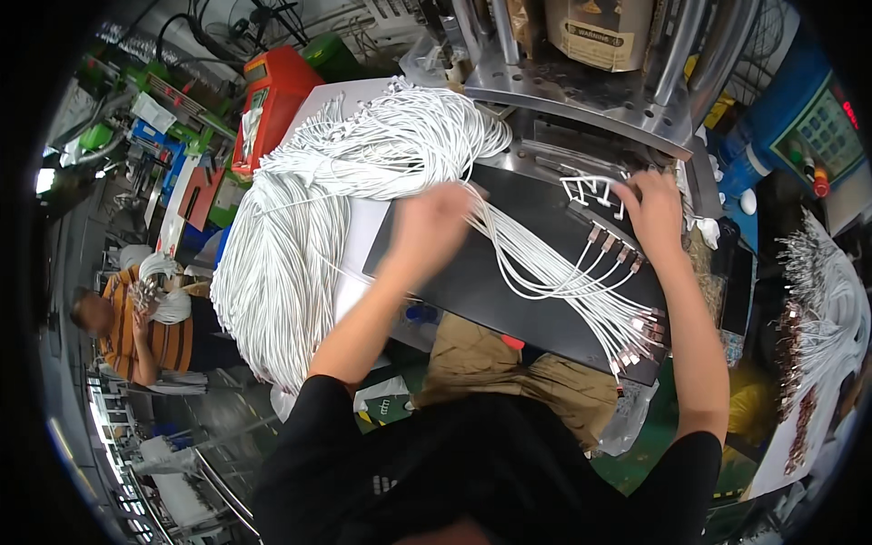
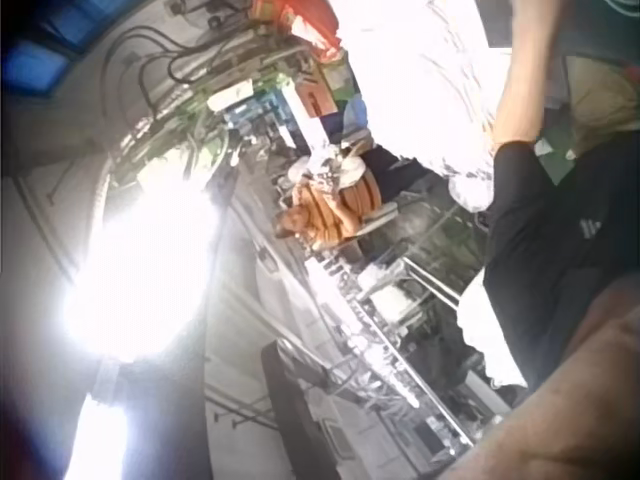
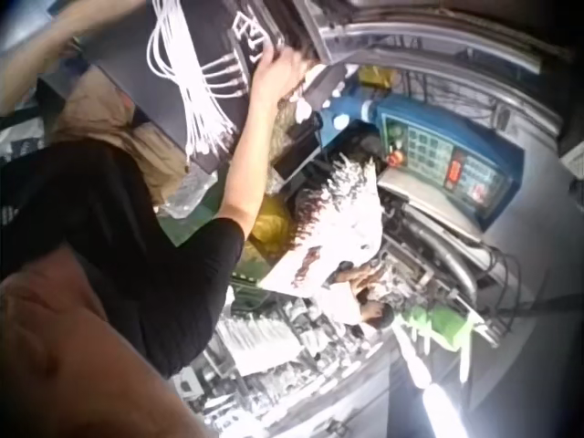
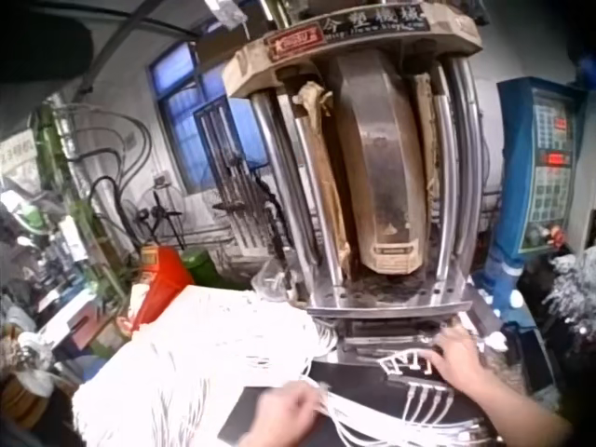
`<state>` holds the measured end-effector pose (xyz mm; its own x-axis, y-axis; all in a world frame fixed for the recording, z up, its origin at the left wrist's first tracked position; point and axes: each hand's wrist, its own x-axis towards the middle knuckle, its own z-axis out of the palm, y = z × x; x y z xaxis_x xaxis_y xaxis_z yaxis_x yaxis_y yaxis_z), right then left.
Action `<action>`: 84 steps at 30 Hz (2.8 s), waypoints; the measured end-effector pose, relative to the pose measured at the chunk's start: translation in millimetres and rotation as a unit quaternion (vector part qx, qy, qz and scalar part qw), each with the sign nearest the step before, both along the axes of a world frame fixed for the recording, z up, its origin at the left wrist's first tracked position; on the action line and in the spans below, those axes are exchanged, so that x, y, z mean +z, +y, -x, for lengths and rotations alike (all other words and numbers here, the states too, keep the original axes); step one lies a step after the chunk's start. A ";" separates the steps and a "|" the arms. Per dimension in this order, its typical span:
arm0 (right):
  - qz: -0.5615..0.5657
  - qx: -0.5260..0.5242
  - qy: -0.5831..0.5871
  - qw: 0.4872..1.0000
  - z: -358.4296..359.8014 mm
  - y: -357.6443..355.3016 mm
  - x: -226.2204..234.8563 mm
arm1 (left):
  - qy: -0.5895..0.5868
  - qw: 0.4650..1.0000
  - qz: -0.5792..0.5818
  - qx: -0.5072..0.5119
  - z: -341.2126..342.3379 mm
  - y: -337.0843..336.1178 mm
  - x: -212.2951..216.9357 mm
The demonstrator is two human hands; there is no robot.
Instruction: Arranging and organizing bundles of white wires onto a fixture at a manual assembly station.
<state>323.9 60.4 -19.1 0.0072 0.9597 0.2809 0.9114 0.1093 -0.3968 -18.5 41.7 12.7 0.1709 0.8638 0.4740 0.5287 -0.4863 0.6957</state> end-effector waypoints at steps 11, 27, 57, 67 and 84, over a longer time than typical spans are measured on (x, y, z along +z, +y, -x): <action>0.049 0.168 0.019 0.984 -24.7 -80.0 -2.1 | 0.195 0.940 -0.165 -0.226 -119.1 -49.4 -78.1; -0.072 0.084 0.021 0.994 -180.6 174.5 -132.3 | 0.308 0.939 -0.065 -0.141 -151.2 54.4 -39.6; -0.207 0.119 -0.205 0.949 30.4 84.1 -29.7 | 0.326 0.911 -0.245 0.061 -132.7 143.6 -76.0; -0.185 0.110 -0.200 0.956 32.7 83.8 -23.9 | 0.373 0.892 -0.254 0.041 -119.2 154.8 -71.5; -0.173 0.030 -0.024 0.984 36.7 53.8 -29.8 | 0.253 0.935 -0.240 0.064 -112.8 131.4 -83.8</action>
